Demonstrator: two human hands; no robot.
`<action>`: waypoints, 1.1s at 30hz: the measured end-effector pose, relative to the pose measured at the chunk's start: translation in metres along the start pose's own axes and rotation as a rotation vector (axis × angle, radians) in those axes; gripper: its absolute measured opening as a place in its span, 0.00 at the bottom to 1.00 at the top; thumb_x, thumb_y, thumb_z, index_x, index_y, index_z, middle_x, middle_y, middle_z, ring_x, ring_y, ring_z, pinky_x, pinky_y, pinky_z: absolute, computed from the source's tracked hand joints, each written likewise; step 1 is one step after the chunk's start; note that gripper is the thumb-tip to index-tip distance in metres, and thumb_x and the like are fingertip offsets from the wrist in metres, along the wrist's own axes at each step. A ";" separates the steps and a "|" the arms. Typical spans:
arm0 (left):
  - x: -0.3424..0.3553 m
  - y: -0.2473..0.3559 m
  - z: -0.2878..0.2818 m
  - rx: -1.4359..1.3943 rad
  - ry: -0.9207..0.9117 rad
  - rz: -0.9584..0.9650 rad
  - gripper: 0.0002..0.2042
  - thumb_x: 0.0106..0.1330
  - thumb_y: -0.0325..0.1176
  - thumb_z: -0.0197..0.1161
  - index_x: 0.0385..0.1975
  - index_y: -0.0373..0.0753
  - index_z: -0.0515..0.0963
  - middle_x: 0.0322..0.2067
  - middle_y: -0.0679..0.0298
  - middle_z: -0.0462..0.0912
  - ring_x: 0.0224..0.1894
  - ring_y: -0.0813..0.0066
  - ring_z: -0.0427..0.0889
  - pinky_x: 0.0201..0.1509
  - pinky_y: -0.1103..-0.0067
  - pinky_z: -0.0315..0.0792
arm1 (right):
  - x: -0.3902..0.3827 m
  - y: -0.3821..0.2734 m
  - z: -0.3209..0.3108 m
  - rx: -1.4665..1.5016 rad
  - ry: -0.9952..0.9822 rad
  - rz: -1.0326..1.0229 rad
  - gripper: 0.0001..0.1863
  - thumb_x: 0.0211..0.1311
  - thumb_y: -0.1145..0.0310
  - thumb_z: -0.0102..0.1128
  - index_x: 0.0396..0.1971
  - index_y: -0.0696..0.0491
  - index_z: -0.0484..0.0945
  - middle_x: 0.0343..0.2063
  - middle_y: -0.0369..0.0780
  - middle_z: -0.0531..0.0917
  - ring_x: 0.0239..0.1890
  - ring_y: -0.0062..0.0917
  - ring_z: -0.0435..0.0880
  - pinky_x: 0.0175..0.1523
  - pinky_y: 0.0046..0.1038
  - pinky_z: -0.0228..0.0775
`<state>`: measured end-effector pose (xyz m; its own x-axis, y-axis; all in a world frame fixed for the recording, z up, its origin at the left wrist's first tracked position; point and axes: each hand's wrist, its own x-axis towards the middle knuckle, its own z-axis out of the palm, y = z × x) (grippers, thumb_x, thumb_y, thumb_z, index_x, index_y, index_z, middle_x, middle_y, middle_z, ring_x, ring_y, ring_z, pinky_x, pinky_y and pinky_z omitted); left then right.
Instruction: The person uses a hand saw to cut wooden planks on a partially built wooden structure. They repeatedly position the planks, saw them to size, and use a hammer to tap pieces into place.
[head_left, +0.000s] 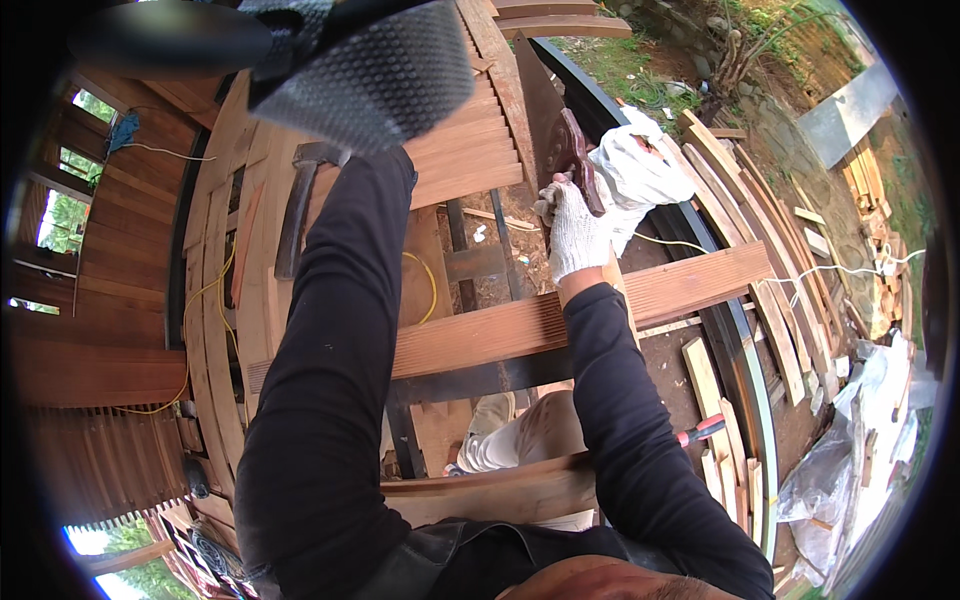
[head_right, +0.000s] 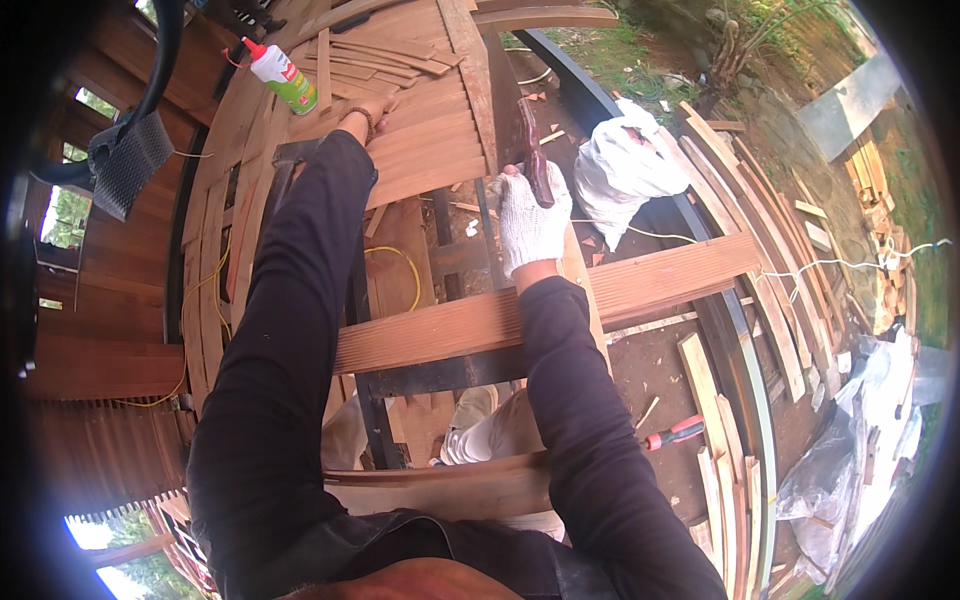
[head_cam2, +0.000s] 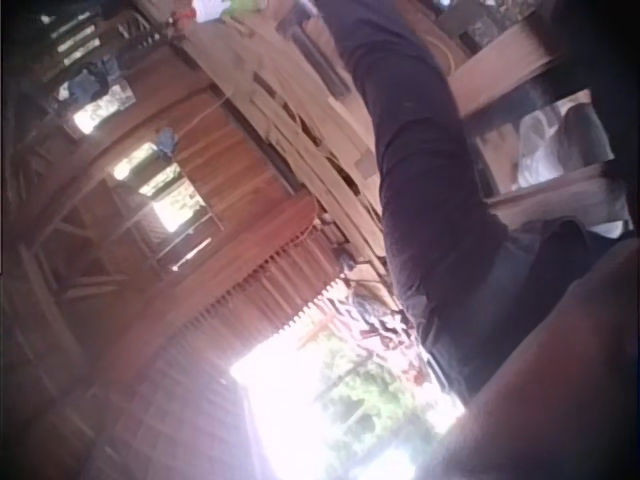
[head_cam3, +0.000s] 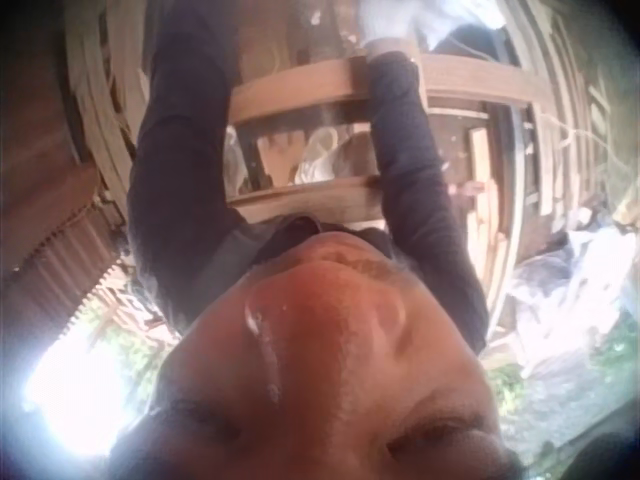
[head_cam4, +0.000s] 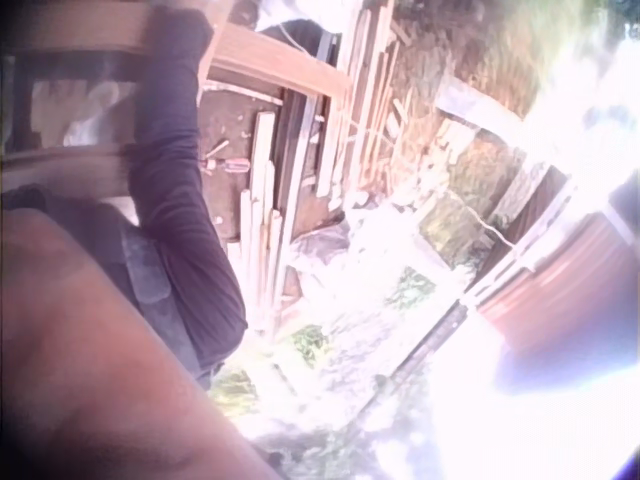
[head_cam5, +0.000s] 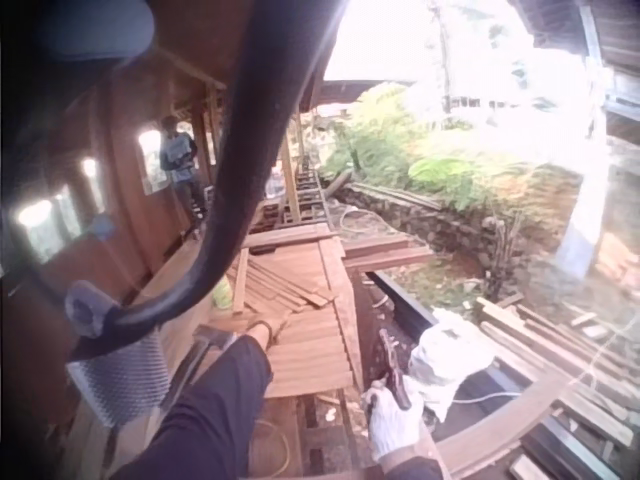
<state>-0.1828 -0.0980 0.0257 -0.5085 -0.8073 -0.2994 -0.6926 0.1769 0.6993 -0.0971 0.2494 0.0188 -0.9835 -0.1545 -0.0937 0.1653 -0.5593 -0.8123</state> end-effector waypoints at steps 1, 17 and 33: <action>0.005 0.009 0.010 -0.067 -0.051 -0.002 0.15 0.72 0.48 0.67 0.29 0.44 0.82 0.22 0.73 0.80 0.19 0.85 0.75 0.17 0.83 0.66 | 0.004 0.000 -0.002 -0.098 0.034 -0.039 0.05 0.68 0.79 0.64 0.39 0.55 0.79 0.30 0.34 0.85 0.29 0.14 0.81 0.33 0.18 0.72; -0.273 -0.161 -0.067 -0.855 -0.276 -0.013 0.06 0.75 0.34 0.63 0.36 0.42 0.77 0.30 0.67 0.84 0.29 0.79 0.85 0.29 0.83 0.74 | -0.008 -0.005 0.018 -0.074 0.001 -0.024 0.04 0.68 0.74 0.66 0.38 0.54 0.79 0.25 0.34 0.83 0.23 0.17 0.81 0.27 0.21 0.72; -0.262 -0.197 -0.114 -0.572 -0.329 -0.150 0.22 0.74 0.42 0.67 0.60 0.36 0.73 0.41 0.61 0.85 0.41 0.70 0.89 0.42 0.76 0.84 | -0.002 -0.006 0.017 -0.051 0.001 0.015 0.05 0.67 0.75 0.67 0.40 0.55 0.80 0.26 0.35 0.83 0.21 0.18 0.80 0.25 0.21 0.71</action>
<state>0.1456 0.0147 0.0402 -0.6204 -0.5700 -0.5388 -0.4340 -0.3227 0.8411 -0.0945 0.2391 0.0333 -0.9810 -0.1622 -0.1067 0.1764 -0.5148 -0.8390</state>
